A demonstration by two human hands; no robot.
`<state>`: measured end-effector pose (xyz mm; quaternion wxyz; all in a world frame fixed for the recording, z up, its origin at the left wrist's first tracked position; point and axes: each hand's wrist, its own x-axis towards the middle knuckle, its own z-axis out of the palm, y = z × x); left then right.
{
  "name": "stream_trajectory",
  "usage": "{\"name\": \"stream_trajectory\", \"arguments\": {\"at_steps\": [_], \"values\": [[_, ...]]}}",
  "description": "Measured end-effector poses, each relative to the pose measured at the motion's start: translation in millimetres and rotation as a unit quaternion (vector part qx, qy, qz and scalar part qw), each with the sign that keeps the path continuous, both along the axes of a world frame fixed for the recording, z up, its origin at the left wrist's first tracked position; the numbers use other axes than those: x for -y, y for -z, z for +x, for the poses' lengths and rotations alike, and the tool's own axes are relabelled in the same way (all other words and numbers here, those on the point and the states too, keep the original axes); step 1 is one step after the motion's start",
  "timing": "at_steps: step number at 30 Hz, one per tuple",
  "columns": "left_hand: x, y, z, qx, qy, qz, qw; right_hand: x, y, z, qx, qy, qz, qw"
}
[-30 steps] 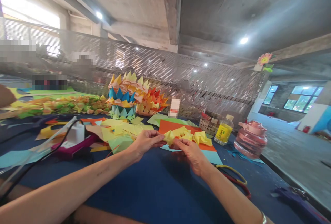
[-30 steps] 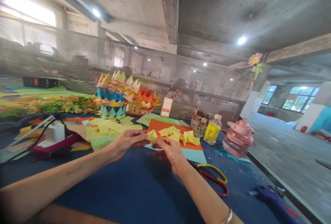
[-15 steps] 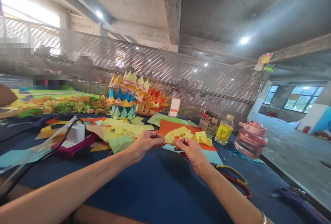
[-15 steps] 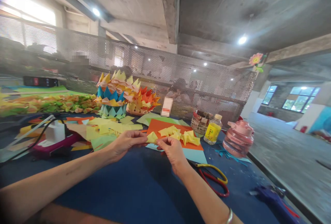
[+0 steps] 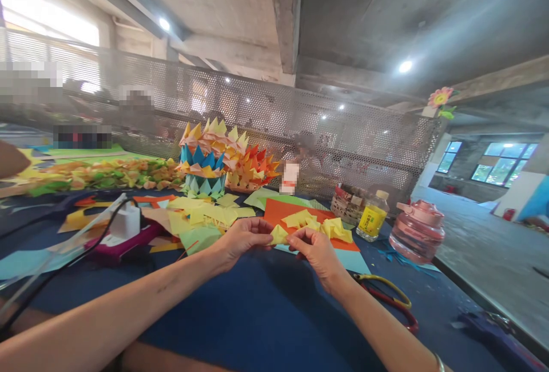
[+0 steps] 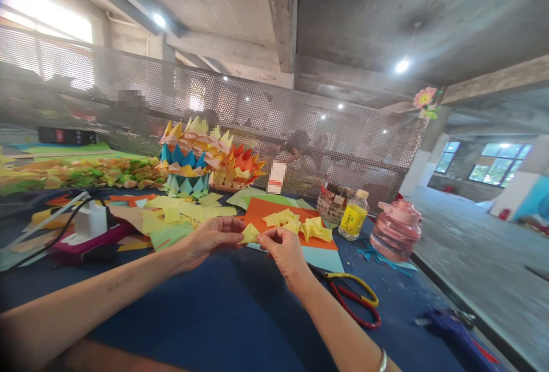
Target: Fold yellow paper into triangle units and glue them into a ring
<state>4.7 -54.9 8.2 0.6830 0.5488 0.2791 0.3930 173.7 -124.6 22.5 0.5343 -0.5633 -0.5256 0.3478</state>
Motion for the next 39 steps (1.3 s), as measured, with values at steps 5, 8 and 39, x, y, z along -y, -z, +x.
{"name": "stream_trajectory", "arguments": {"at_steps": [5,8,39], "values": [[1,-0.1,1,0.006,0.019,0.006,1.000,0,1.3,0,0.049,-0.023,0.017,0.998],[1,-0.7,0,0.013,0.036,0.010,0.999,0,-0.1,0,0.064,-0.050,0.036,0.996],[6,-5.6,-4,-0.007,-0.004,0.047,0.999,3,2.8,-1,0.163,-0.073,0.061,0.982]]}}
